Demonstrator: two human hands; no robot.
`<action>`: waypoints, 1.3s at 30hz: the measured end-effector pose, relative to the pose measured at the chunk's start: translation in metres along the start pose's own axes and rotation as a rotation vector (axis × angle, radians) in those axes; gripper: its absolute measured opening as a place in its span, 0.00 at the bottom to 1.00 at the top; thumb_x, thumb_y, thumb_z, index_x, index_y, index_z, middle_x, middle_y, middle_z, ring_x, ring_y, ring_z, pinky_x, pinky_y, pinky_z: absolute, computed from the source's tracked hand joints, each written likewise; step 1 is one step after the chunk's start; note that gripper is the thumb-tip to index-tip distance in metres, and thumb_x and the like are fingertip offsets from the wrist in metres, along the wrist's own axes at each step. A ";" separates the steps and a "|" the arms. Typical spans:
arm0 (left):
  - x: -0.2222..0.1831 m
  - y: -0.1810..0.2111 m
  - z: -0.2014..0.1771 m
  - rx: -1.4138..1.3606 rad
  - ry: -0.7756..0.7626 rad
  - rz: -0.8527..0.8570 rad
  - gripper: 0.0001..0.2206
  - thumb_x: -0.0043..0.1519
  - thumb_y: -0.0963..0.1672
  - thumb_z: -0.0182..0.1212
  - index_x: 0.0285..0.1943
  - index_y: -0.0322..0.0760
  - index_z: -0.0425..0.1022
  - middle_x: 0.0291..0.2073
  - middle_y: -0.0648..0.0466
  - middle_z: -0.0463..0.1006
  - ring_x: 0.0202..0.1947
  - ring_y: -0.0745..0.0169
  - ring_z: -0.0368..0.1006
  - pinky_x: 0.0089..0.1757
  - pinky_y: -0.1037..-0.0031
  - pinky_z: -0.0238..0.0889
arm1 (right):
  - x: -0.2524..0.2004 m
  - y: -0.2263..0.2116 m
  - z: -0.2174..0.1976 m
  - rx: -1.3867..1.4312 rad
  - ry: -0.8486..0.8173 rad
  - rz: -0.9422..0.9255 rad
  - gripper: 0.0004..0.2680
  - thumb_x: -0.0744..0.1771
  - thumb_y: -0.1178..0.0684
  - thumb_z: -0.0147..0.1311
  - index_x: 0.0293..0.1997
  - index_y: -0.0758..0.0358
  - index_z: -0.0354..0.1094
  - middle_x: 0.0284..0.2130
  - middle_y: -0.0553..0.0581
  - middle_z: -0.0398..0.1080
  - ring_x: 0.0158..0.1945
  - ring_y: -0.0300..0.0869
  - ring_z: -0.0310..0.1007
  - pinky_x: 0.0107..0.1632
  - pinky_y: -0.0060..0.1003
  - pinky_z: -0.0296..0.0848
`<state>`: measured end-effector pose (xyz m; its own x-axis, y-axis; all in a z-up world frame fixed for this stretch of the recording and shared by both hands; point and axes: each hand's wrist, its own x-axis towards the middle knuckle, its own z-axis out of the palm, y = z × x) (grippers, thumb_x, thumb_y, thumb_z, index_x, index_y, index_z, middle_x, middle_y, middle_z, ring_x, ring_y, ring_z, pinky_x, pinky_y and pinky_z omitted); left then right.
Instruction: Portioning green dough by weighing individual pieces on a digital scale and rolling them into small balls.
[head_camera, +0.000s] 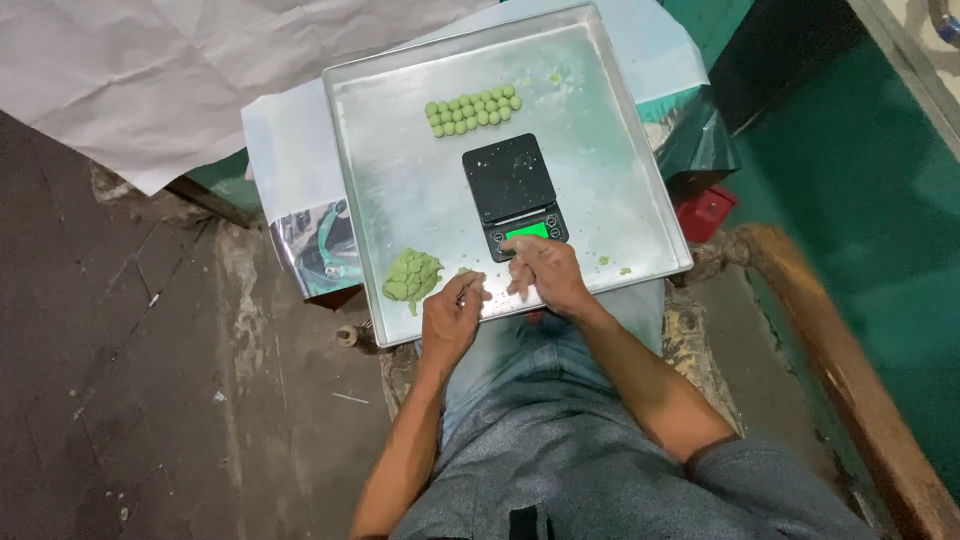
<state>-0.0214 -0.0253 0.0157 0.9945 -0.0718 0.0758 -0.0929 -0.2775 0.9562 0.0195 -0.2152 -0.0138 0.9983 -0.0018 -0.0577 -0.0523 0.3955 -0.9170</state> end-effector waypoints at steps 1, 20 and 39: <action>0.000 0.002 -0.001 0.000 0.005 0.001 0.12 0.69 0.43 0.55 0.52 0.30 0.80 0.30 0.44 0.86 0.24 0.61 0.76 0.29 0.71 0.71 | 0.002 0.007 -0.003 -0.001 -0.005 0.000 0.08 0.71 0.57 0.51 0.48 0.74 0.74 0.17 0.65 0.70 0.14 0.48 0.76 0.20 0.36 0.77; 0.000 0.003 -0.004 0.007 0.019 0.029 0.11 0.67 0.43 0.55 0.51 0.31 0.81 0.29 0.46 0.85 0.24 0.60 0.77 0.28 0.71 0.70 | 0.002 0.012 0.000 0.026 0.017 -0.030 0.05 0.70 0.61 0.53 0.39 0.74 0.73 0.16 0.71 0.72 0.14 0.49 0.75 0.20 0.38 0.77; 0.000 -0.015 -0.002 0.082 0.030 0.017 0.11 0.65 0.44 0.57 0.50 0.36 0.83 0.29 0.49 0.86 0.33 0.49 0.82 0.40 0.63 0.74 | 0.001 0.009 0.005 0.156 0.006 0.074 0.10 0.70 0.58 0.53 0.52 0.78 0.73 0.30 0.71 0.74 0.25 0.45 0.77 0.36 0.44 0.87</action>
<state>-0.0198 -0.0195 0.0016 0.9936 -0.0484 0.1016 -0.1122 -0.3540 0.9285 0.0206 -0.2067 -0.0199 0.9917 0.0277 -0.1254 -0.1208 0.5329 -0.8375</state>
